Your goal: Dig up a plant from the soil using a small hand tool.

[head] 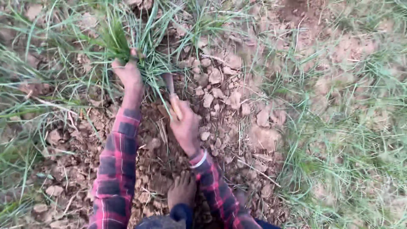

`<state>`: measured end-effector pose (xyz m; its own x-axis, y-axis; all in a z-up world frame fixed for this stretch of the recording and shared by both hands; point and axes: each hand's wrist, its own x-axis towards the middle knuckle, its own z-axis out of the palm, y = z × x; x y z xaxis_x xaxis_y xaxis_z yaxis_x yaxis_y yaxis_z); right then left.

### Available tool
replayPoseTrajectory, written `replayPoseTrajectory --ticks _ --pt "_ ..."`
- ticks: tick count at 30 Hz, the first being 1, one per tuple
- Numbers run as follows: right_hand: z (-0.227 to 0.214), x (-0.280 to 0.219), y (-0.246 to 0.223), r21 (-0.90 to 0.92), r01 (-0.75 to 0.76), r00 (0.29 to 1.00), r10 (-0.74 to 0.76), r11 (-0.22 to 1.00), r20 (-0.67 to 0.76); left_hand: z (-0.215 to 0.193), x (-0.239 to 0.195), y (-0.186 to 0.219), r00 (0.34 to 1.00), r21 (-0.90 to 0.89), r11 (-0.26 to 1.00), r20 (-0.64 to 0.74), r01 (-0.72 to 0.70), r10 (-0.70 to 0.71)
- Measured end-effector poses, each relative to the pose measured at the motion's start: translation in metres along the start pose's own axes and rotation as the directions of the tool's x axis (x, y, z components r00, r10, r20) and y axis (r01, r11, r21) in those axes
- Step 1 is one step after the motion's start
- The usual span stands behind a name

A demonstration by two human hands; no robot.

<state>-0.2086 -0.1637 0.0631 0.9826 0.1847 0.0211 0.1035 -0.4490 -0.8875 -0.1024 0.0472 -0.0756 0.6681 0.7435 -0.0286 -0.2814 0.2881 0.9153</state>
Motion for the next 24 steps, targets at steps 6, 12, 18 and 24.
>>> replayPoseTrajectory --ticks 6,12,18,24 --pt "0.03 0.058 0.011 -0.03 -0.161 0.986 0.162 0.986 0.041 0.007 0.004 0.026 0.981 -0.022 0.982 -0.043 0.189 -0.189" --pt "0.026 0.077 0.019 -0.012 0.028 1.0 -0.028 1.0 0.003 0.034 0.043 0.017 0.967 0.672 0.7 0.117 -0.243 0.224" --pt "0.031 0.053 0.011 -0.013 -0.063 0.997 0.064 0.998 0.045 0.084 0.04 0.057 0.964 0.972 0.19 0.178 -0.14 -0.197" --pt "0.014 0.044 0.013 -0.101 -0.005 1.0 0.006 0.995 0.011 0.073 0.069 0.031 0.933 0.98 0.044 0.199 -0.195 -0.298"
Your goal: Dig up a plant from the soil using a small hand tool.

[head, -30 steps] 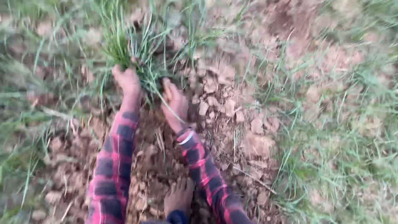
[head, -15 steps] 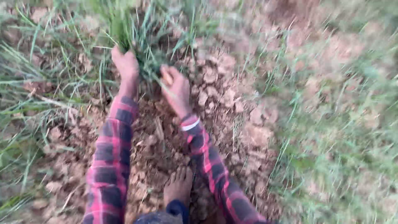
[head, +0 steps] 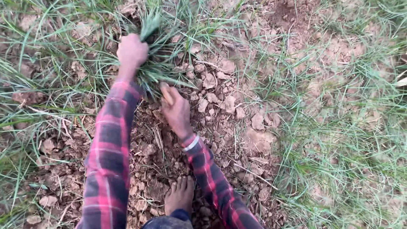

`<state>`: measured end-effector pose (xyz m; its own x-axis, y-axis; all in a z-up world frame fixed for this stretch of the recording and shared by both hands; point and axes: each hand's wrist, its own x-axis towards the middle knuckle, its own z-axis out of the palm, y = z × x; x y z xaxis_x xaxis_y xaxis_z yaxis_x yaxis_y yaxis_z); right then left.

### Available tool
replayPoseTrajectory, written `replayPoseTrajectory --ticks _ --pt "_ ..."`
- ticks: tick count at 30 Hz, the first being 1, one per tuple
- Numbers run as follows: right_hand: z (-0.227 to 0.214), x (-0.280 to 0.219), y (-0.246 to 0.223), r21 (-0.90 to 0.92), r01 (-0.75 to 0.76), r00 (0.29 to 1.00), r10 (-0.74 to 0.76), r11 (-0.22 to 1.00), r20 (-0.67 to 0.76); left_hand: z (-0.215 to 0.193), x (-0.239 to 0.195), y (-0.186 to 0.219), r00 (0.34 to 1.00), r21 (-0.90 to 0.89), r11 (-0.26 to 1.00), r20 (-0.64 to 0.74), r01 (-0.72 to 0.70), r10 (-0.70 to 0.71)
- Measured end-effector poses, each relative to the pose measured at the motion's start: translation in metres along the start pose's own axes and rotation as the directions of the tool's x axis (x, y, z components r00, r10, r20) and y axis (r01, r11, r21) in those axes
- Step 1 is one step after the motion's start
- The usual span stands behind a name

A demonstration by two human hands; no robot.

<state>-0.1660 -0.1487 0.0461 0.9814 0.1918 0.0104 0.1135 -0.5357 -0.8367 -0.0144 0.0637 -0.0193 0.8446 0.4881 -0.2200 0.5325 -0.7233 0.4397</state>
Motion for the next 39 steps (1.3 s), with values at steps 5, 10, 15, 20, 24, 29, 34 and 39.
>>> replayPoseTrajectory --ticks 5,10,15,20,24,29,34,39 --pt "-0.041 -0.062 -0.021 0.02 -0.181 0.977 0.178 0.983 0.115 -0.01 0.003 -0.025 0.997 -0.232 0.972 0.079 0.031 -0.013" --pt "0.017 0.019 0.012 -0.027 0.132 0.991 -0.132 0.991 -0.026 0.022 0.034 -0.055 0.998 -0.298 0.953 -0.009 -0.057 0.057" --pt "-0.004 0.096 0.007 -0.098 0.183 0.983 -0.184 0.978 -0.002 -0.007 0.023 -0.036 0.985 -0.37 0.913 -0.093 -0.171 0.146" --pt "-0.029 0.016 0.005 0.03 0.034 0.987 -0.039 0.999 0.156 -0.007 -0.017 -0.068 0.994 -0.519 0.848 -0.04 -0.109 0.103" --pt "-0.049 -0.056 0.016 0.061 -0.056 0.991 0.049 0.997 0.121 0.002 -0.111 -0.112 0.95 -0.647 0.697 -0.239 -0.309 0.199" --pt "-0.068 -0.076 0.02 0.108 -0.144 0.978 0.125 0.984 0.167 0.027 -0.504 0.003 0.756 0.186 0.943 0.648 -0.275 0.092" --pt "-0.069 -0.071 0.017 -0.025 -0.12 0.982 0.123 0.992 0.14 0.024 -0.509 0.002 0.809 0.166 0.94 0.567 -0.299 0.157" --pt "-0.073 -0.068 0.019 -0.006 -0.036 0.996 0.037 0.999 0.082 -0.141 -0.255 -0.091 0.93 -0.208 0.951 0.242 -0.23 0.278"
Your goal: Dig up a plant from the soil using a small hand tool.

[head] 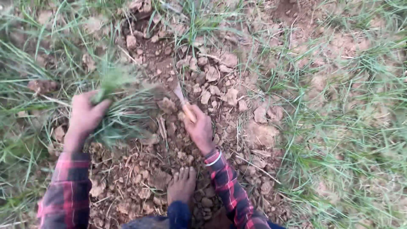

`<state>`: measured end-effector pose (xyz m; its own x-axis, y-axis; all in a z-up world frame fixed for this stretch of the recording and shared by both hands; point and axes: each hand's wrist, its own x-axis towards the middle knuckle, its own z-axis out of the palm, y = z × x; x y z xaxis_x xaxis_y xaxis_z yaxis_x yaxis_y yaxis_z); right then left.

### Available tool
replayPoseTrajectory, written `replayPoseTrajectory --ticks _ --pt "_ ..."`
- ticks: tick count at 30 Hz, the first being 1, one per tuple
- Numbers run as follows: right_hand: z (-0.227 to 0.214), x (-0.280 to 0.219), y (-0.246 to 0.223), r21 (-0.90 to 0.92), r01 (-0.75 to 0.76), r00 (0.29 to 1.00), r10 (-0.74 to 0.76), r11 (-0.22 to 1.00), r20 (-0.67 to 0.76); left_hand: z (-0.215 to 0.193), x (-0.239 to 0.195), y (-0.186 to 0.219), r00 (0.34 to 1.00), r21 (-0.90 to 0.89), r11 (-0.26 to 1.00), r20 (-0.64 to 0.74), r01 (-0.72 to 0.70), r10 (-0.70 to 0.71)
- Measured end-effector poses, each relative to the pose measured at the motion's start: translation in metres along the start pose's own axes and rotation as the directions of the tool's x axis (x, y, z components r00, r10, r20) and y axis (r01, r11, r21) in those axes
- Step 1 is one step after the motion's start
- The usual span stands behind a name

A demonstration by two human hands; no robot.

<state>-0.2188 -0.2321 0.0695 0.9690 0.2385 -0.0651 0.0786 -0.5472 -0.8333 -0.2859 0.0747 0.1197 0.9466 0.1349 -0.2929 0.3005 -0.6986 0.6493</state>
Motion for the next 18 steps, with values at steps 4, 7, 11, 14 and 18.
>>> replayPoseTrajectory --ticks 4,7,11,14,18 --pt "0.012 -0.011 0.02 0.055 -0.037 0.998 0.034 0.998 0.061 -0.03 0.01 -0.033 0.979 -0.338 0.94 -0.2 -0.041 -0.029" --pt "0.013 -0.008 0.026 0.076 -0.029 0.998 0.024 0.997 0.059 -0.051 0.006 0.015 0.982 -0.453 0.89 -0.184 -0.045 -0.044" --pt "0.005 -0.008 0.008 0.053 0.009 0.998 -0.013 0.999 0.064 -0.068 -0.006 0.049 0.984 -0.408 0.907 -0.172 -0.107 0.039" --pt "0.016 -0.008 0.026 0.0 -0.014 0.999 0.014 1.0 0.038 -0.075 -0.017 0.063 0.986 -0.305 0.946 -0.149 -0.112 0.068" --pt "0.013 -0.012 0.02 -0.029 -0.056 0.996 0.058 0.998 0.066 -0.08 -0.036 0.077 0.986 -0.253 0.963 -0.154 -0.097 0.059"
